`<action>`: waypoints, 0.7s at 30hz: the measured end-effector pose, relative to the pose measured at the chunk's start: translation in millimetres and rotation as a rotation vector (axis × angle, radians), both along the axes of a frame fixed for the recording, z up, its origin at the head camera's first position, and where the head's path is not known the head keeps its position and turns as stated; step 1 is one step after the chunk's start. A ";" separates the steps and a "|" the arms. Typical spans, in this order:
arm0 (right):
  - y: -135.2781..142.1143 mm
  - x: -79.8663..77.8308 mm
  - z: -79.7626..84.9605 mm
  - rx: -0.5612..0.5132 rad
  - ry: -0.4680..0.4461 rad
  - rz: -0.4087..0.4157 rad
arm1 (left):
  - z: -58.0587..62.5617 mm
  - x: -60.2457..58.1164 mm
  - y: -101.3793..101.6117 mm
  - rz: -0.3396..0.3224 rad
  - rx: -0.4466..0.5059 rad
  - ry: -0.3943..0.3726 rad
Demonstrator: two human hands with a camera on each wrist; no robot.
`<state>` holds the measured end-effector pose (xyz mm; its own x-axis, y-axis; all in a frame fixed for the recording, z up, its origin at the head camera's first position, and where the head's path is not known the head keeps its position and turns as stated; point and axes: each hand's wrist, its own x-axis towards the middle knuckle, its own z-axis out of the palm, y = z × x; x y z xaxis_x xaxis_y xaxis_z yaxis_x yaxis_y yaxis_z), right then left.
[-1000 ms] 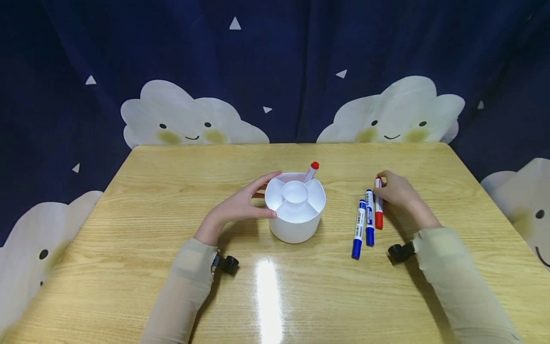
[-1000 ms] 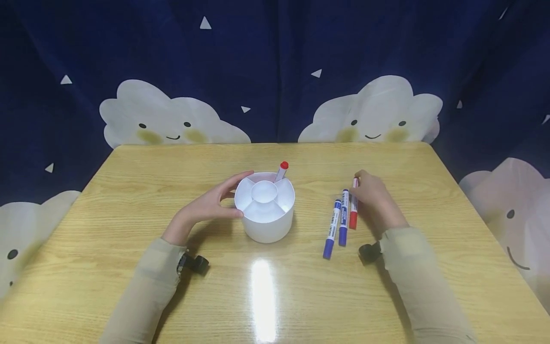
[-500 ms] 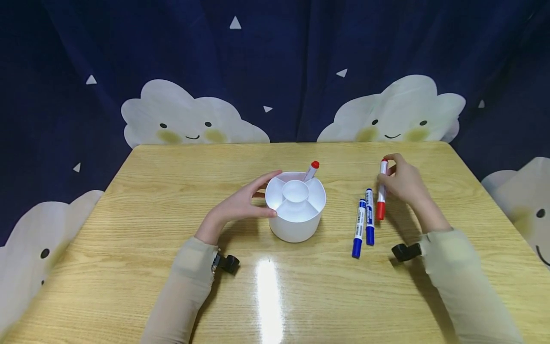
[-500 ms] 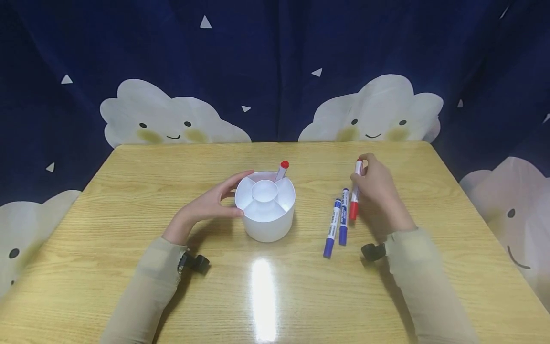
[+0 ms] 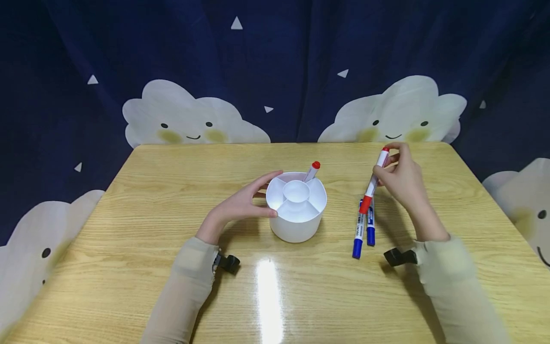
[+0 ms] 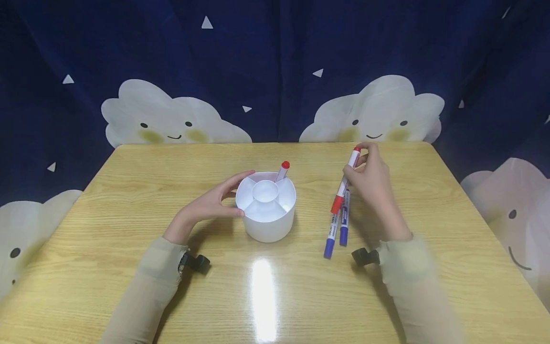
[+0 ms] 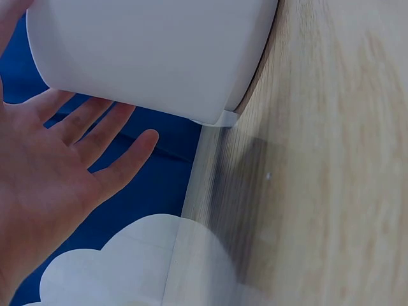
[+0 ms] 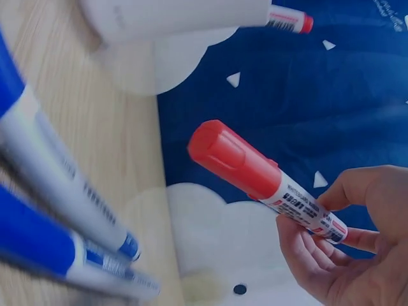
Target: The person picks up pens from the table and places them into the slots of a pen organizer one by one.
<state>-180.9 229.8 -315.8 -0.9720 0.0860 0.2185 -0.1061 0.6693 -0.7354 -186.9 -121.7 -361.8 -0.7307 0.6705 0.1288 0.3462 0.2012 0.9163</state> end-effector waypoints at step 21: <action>-37.2 22.8 23.7 -0.216 0.224 0.044 | 26.8 14.7 4.3 0.007 -0.030 -0.038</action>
<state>-158.1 192.5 -292.1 -0.9054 0.1131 0.4092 -0.3071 0.4911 -0.8152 -172.2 -117.4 -335.0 -0.7395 0.6683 0.0807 0.3097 0.2312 0.9223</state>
